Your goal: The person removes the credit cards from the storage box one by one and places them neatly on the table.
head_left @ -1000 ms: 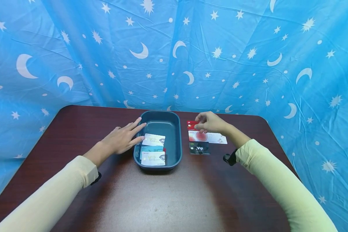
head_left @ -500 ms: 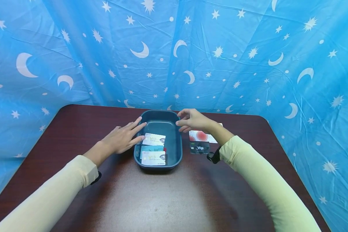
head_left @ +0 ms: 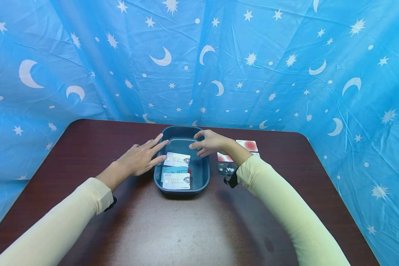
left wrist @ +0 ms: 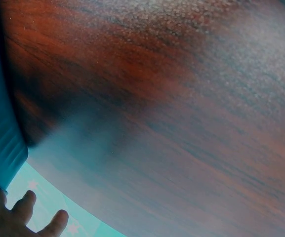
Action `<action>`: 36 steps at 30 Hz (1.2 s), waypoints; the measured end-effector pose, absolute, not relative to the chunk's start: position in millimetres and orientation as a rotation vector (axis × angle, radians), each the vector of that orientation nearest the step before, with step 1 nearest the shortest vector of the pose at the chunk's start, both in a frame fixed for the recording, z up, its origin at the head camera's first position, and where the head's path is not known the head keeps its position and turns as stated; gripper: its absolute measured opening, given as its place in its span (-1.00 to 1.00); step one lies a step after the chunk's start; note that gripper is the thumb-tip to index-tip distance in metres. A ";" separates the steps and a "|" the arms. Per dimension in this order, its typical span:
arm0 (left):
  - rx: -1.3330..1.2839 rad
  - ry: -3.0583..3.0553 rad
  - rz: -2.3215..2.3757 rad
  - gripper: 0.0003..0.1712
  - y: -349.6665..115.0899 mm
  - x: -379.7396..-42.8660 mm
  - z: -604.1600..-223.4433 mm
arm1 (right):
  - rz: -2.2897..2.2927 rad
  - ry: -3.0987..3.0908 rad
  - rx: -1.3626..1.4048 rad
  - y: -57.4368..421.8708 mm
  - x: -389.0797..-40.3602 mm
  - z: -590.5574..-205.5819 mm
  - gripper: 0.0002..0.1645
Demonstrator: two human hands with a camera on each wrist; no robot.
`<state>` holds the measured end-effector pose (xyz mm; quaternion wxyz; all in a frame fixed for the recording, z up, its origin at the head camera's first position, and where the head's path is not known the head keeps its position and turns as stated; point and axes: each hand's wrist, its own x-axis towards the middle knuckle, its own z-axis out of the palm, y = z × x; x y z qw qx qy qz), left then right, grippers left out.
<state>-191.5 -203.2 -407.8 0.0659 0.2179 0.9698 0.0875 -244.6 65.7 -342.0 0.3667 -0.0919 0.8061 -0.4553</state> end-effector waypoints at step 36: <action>0.659 2.908 0.273 -0.21 -206.2 -192.8 -408.3 | -0.983 2.091 -0.059 27.5 -253.6 -360.3 -0.18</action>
